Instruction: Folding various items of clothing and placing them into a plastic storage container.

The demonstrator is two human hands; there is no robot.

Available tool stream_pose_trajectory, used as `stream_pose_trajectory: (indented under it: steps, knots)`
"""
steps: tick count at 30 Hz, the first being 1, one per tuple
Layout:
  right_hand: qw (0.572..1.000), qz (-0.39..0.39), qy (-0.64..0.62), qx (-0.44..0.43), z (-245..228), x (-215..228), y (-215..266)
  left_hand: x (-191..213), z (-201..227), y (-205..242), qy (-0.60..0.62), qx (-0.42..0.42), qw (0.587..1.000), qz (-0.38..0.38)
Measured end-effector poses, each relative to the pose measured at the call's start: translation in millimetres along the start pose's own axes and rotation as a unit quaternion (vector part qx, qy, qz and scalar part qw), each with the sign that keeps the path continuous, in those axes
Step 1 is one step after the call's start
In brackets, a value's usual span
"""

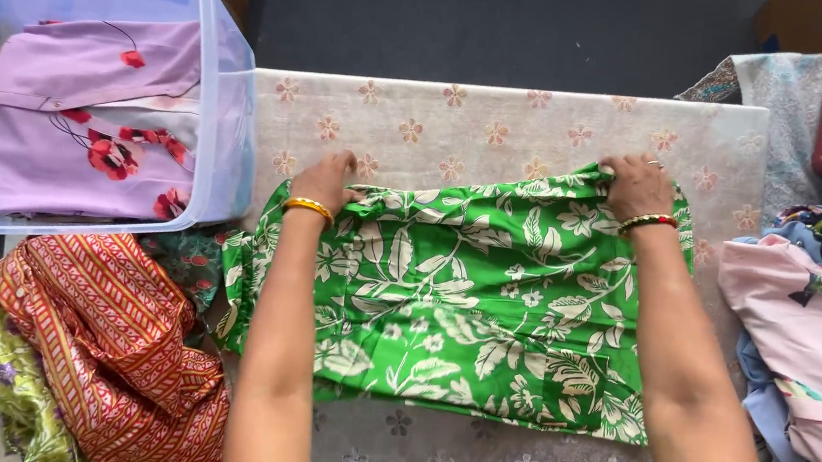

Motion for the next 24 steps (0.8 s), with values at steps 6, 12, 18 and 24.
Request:
stream_pose_trajectory:
  steps: [6,12,18,24]
  knots:
    - [0.999,0.037,0.030,-0.004,6,38,62,-47,-48,32,-0.045,0.045,0.996,-0.063]
    - [0.994,0.069,-0.049,-0.072,-34,73,155,-32,49,155,-0.063,-0.153,0.977,0.133]
    - [0.993,-0.043,-0.096,-0.054,-84,19,243,-91,41,248,-0.090,-0.145,0.983,0.068]
    - [0.989,-0.062,-0.121,-0.066,-78,-10,267,-106,24,268,-0.112,-0.129,0.981,0.095]
Point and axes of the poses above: each hand's wrist, its own y-axis away from the middle knuckle, its own x-axis out of the back of the hand, z = x × y, the point moved 8 cm from there along -y, towards the middle knuckle, and after that the axes turned 1 degree about -z, right-handed, at the moved point
